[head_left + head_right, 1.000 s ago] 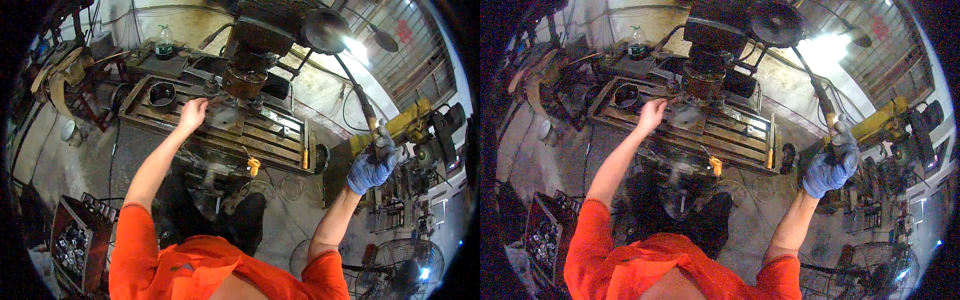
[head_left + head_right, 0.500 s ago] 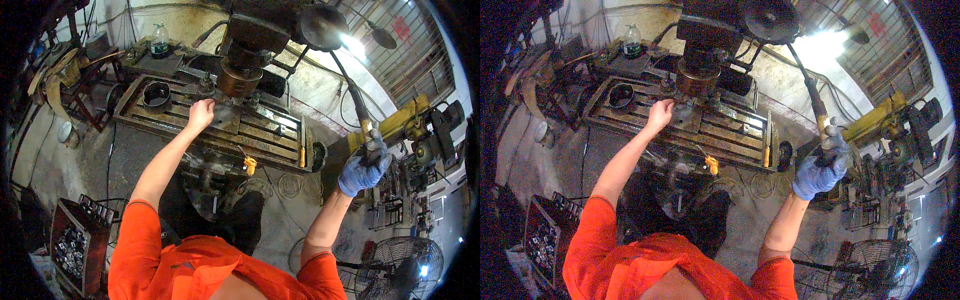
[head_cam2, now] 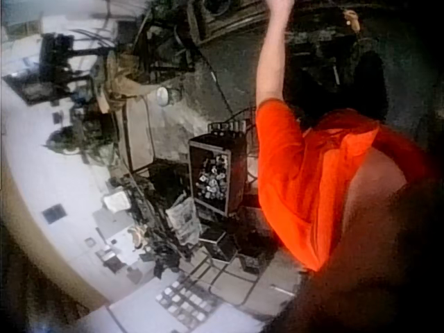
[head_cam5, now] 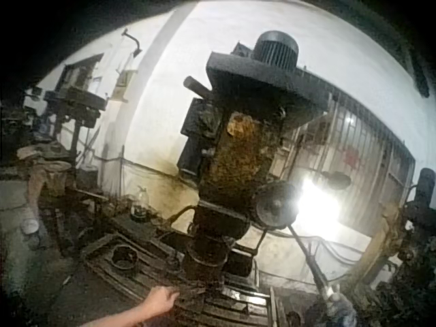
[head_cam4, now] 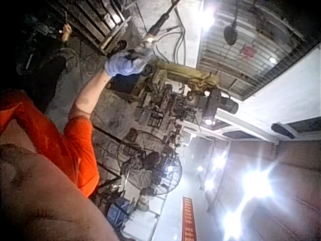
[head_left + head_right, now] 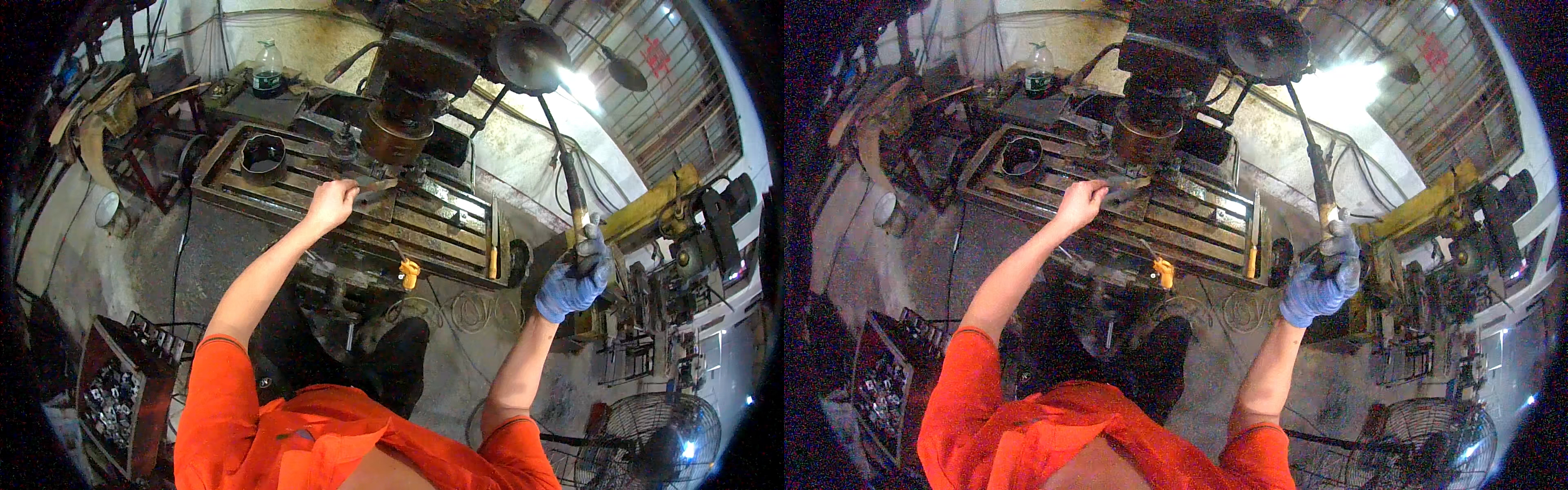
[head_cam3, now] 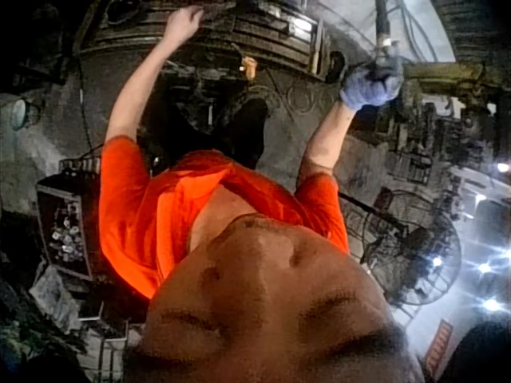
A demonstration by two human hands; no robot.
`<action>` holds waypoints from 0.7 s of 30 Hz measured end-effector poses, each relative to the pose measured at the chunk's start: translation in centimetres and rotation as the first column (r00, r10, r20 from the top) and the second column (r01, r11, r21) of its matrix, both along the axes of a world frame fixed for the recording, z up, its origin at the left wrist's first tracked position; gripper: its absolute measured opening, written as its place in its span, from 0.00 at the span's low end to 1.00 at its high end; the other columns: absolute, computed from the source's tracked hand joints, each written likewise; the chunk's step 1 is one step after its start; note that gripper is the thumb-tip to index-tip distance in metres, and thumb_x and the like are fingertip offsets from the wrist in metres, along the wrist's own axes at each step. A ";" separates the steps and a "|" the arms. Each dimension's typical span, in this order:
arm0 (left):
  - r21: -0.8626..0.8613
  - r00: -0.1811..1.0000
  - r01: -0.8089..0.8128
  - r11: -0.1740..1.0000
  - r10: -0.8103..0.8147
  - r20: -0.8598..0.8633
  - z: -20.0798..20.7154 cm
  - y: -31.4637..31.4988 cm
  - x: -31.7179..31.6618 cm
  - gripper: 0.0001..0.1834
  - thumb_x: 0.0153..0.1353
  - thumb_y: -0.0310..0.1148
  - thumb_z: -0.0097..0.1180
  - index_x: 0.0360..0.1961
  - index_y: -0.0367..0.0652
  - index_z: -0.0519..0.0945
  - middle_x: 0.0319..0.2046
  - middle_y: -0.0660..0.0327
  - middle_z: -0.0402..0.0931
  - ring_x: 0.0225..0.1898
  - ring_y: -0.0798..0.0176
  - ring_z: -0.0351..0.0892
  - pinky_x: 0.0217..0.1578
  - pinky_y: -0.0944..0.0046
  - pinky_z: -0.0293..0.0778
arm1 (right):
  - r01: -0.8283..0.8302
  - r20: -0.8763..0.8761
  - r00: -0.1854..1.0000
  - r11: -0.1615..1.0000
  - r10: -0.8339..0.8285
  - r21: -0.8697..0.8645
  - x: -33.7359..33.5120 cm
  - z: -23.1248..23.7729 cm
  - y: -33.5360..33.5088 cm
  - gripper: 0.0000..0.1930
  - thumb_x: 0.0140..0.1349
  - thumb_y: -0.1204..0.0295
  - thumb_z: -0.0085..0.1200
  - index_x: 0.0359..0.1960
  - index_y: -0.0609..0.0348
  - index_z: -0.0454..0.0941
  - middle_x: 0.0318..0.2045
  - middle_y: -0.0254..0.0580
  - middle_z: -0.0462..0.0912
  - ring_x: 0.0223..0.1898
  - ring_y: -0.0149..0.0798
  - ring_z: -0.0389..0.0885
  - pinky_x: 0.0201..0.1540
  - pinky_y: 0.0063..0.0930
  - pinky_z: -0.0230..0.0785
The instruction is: The person operates a milling machine by picking up metal workpieces from a bin, placing them on the machine bed, and using a lever and handwheel to perform the milling. The person also uses an air nozzle to clean the workpiece between operations.
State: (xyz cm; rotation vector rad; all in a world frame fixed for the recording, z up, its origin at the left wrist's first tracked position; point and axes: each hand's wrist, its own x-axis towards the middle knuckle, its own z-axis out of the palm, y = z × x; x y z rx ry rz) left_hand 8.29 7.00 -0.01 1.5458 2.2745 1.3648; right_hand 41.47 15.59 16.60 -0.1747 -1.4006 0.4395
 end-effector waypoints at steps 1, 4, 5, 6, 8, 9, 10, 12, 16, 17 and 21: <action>-0.012 1.000 0.008 1.000 -0.008 -0.002 0.4 -0.2 0.2 0.11 0.55 0.33 0.48 0.35 0.39 0.78 0.27 0.48 0.76 0.31 0.45 0.76 0.33 0.52 0.71 | -0.005 -0.007 1.000 1.000 0.005 0.026 -0.1 -0.1 0.0 0.19 0.63 0.62 0.33 0.21 0.62 0.68 0.29 0.42 0.74 0.38 0.40 0.71 0.55 0.42 0.55; 0.000 1.000 0.018 1.000 -0.018 -0.016 0.5 -0.4 0.2 0.11 0.55 0.34 0.48 0.34 0.38 0.78 0.26 0.48 0.76 0.30 0.45 0.75 0.33 0.51 0.70 | 0.066 0.034 0.997 0.997 -0.067 0.043 -0.2 -0.3 -0.2 0.19 0.63 0.61 0.34 0.20 0.62 0.67 0.27 0.42 0.74 0.38 0.40 0.71 0.55 0.44 0.55; 0.012 1.000 0.019 1.000 -0.018 -0.022 0.3 -0.4 0.1 0.12 0.55 0.34 0.48 0.34 0.38 0.78 0.26 0.47 0.76 0.30 0.44 0.75 0.32 0.51 0.70 | 0.047 0.048 0.998 0.998 -0.049 0.033 0.0 -0.6 0.0 0.19 0.63 0.61 0.34 0.20 0.62 0.67 0.28 0.42 0.73 0.41 0.42 0.69 0.58 0.45 0.50; 0.024 1.000 0.014 1.000 -0.014 -0.016 0.2 -0.4 0.1 0.12 0.56 0.34 0.48 0.34 0.38 0.78 0.26 0.48 0.76 0.30 0.44 0.75 0.32 0.51 0.70 | 0.029 0.062 0.998 0.999 -0.031 0.023 0.2 -1.1 0.3 0.19 0.64 0.62 0.33 0.21 0.62 0.66 0.29 0.42 0.73 0.45 0.44 0.68 0.60 0.47 0.45; 0.049 1.000 0.004 0.999 -0.003 -0.004 -0.1 -0.5 0.1 0.12 0.56 0.34 0.48 0.33 0.38 0.78 0.25 0.48 0.76 0.30 0.44 0.75 0.32 0.51 0.70 | -0.042 0.050 0.998 0.999 0.041 0.005 0.5 -1.5 0.6 0.19 0.64 0.62 0.33 0.20 0.62 0.65 0.29 0.43 0.73 0.48 0.45 0.67 0.62 0.49 0.41; 0.054 1.000 0.011 0.998 -0.011 -0.007 0.0 -0.7 0.2 0.12 0.56 0.34 0.48 0.33 0.38 0.78 0.25 0.48 0.76 0.30 0.44 0.75 0.32 0.51 0.70 | -0.093 0.023 0.995 0.996 0.093 -0.002 0.3 -1.5 0.5 0.19 0.64 0.62 0.33 0.20 0.61 0.64 0.29 0.42 0.73 0.47 0.45 0.68 0.62 0.49 0.41; 0.060 1.000 0.018 0.998 -0.018 -0.009 0.2 -0.8 0.3 0.12 0.56 0.34 0.48 0.33 0.37 0.78 0.25 0.48 0.76 0.30 0.44 0.75 0.32 0.51 0.70 | -0.145 -0.003 0.989 0.989 0.145 -0.006 0.2 -1.5 0.3 0.19 0.64 0.61 0.33 0.19 0.61 0.64 0.28 0.42 0.73 0.47 0.44 0.68 0.62 0.49 0.41; 0.060 0.999 0.034 0.998 -0.033 -0.012 0.3 -1.1 0.3 0.12 0.56 0.34 0.47 0.33 0.37 0.78 0.26 0.48 0.76 0.31 0.44 0.75 0.33 0.52 0.70 | -0.065 -0.046 0.997 0.997 0.064 -0.033 -0.4 -1.3 0.0 0.20 0.63 0.60 0.36 0.19 0.61 0.66 0.27 0.42 0.74 0.40 0.41 0.70 0.59 0.48 0.49; 0.025 0.998 0.062 0.998 -0.063 0.029 0.5 -1.4 0.2 0.12 0.56 0.35 0.47 0.34 0.37 0.77 0.28 0.47 0.76 0.33 0.45 0.75 0.34 0.51 0.70 | -0.179 -0.038 0.983 0.983 0.180 0.042 -0.1 -1.7 0.7 0.20 0.62 0.58 0.37 0.21 0.63 0.70 0.28 0.44 0.76 0.38 0.40 0.71 0.57 0.46 0.53; 0.012 0.996 0.068 0.998 -0.069 0.050 0.6 -1.5 0.1 0.12 0.56 0.35 0.47 0.35 0.37 0.77 0.28 0.47 0.76 0.33 0.45 0.75 0.35 0.51 0.70 | -0.044 0.004 0.999 0.998 0.044 0.034 0.1 -1.7 0.7 0.21 0.62 0.58 0.38 0.22 0.64 0.70 0.30 0.45 0.76 0.38 0.40 0.72 0.57 0.44 0.54; 0.063 0.999 0.041 0.997 -0.043 0.028 0.4 -1.3 0.0 0.13 0.56 0.34 0.48 0.37 0.37 0.77 0.30 0.47 0.76 0.35 0.45 0.75 0.37 0.51 0.70 | 0.001 0.045 0.999 1.000 -0.001 0.016 0.7 -0.8 0.6 0.21 0.62 0.58 0.37 0.26 0.67 0.72 0.36 0.49 0.78 0.40 0.41 0.73 0.52 0.37 0.59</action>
